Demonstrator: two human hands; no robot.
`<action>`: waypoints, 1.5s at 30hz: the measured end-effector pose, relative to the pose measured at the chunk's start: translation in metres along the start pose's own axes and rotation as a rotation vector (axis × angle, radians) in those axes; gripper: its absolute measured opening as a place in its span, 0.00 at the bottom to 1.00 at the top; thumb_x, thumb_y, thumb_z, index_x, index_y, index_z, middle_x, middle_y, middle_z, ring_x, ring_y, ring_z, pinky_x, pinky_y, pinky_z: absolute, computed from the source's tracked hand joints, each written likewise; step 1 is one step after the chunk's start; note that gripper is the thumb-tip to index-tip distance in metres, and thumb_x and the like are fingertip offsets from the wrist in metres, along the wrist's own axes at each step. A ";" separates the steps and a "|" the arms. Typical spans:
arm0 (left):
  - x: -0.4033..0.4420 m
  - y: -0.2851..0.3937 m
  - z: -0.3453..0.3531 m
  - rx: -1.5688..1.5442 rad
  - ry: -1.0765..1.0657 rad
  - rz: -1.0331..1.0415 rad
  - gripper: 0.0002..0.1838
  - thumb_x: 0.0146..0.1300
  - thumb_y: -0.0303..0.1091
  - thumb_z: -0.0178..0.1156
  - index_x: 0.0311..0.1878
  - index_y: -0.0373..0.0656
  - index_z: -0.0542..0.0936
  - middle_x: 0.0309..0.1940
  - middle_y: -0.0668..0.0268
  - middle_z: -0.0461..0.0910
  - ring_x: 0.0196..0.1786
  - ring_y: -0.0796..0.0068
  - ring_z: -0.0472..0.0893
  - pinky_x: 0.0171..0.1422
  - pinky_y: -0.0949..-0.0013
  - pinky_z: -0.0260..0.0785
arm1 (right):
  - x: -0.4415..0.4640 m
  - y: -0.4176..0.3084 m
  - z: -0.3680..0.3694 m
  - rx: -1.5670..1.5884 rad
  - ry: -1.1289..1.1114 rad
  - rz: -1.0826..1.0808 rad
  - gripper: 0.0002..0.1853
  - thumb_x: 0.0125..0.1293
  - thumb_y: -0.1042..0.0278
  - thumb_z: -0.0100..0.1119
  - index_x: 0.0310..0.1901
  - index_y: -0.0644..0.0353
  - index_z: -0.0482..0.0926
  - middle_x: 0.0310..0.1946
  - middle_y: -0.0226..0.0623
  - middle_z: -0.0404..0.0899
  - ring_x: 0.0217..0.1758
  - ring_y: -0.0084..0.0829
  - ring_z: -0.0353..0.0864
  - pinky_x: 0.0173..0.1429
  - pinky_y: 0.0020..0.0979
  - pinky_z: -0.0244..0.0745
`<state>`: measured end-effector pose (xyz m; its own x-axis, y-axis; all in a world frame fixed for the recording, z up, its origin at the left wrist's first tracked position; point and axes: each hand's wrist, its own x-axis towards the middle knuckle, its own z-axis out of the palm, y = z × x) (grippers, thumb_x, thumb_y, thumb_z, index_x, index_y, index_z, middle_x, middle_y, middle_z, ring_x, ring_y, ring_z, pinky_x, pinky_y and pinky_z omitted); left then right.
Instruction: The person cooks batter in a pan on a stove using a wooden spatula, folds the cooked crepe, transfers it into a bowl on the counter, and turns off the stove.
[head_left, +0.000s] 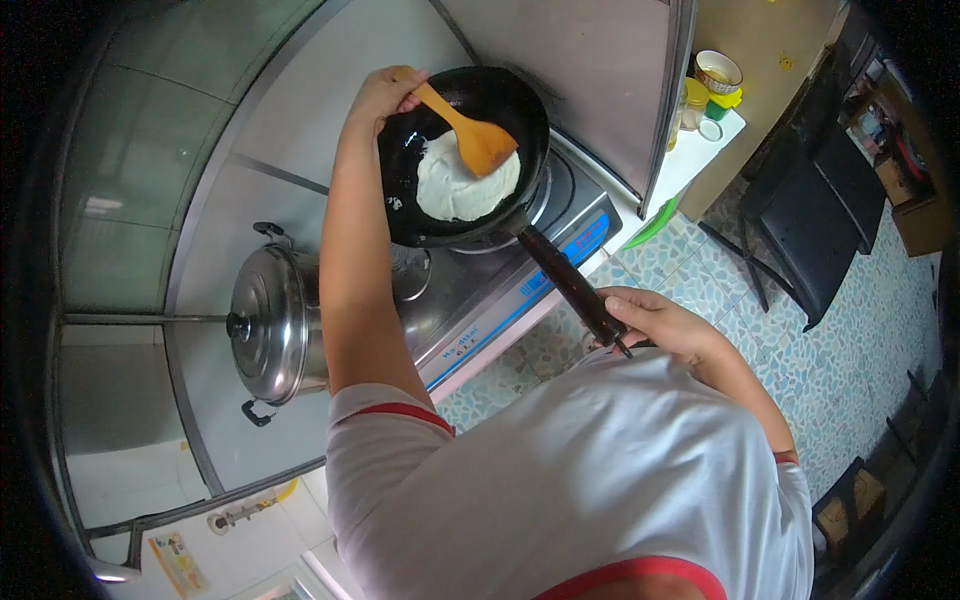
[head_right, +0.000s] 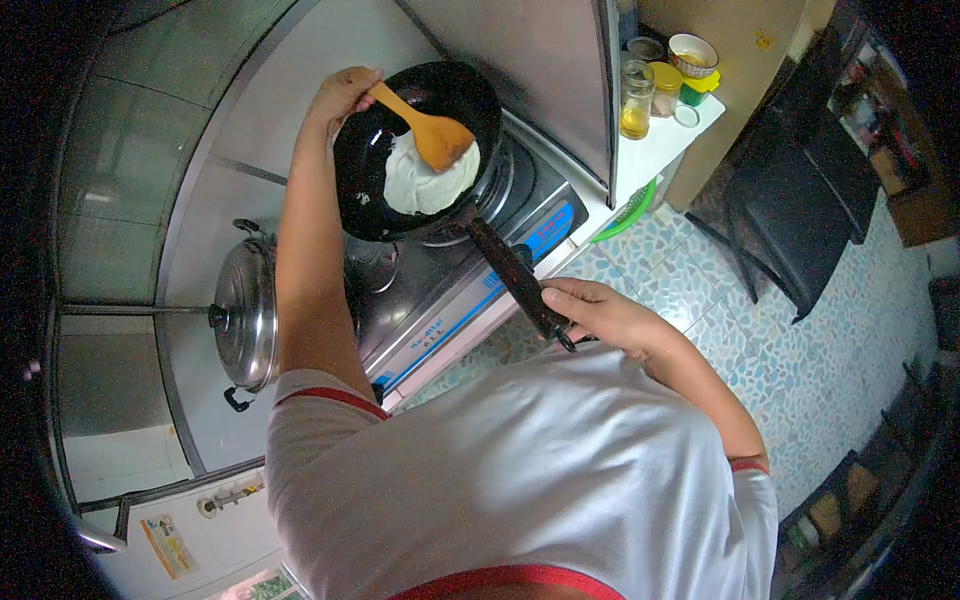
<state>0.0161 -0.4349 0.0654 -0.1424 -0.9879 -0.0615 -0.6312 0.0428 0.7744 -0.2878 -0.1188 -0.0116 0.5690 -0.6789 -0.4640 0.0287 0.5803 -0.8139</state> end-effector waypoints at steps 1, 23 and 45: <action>0.001 -0.007 0.003 -0.033 -0.060 -0.036 0.18 0.53 0.43 0.63 0.38 0.36 0.78 0.26 0.67 0.78 0.24 0.82 0.75 0.27 0.83 0.70 | 0.000 0.000 0.001 -0.001 0.000 0.002 0.25 0.66 0.48 0.44 0.57 0.58 0.68 0.38 0.28 0.75 0.37 0.17 0.73 0.43 0.19 0.68; -0.034 -0.090 -0.006 -0.363 0.423 -0.132 0.11 0.56 0.27 0.56 0.36 0.25 0.75 0.30 0.52 0.78 0.24 0.69 0.80 0.27 0.76 0.76 | 0.022 0.002 -0.009 0.005 -0.003 0.012 0.23 0.66 0.53 0.46 0.55 0.63 0.68 0.38 0.30 0.76 0.39 0.21 0.77 0.43 0.20 0.70; -0.198 -0.025 -0.021 0.952 0.041 -0.242 0.22 0.58 0.52 0.52 0.33 0.37 0.75 0.31 0.52 0.78 0.38 0.51 0.76 0.42 0.56 0.67 | 0.018 -0.017 0.006 -0.003 -0.146 0.087 0.24 0.67 0.59 0.45 0.62 0.55 0.56 0.41 0.35 0.75 0.34 0.22 0.76 0.37 0.23 0.74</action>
<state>0.0761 -0.2438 0.0720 0.0874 -0.9894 -0.1157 -0.9931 -0.0774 -0.0880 -0.2733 -0.1379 -0.0038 0.6829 -0.5534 -0.4769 -0.0282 0.6324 -0.7741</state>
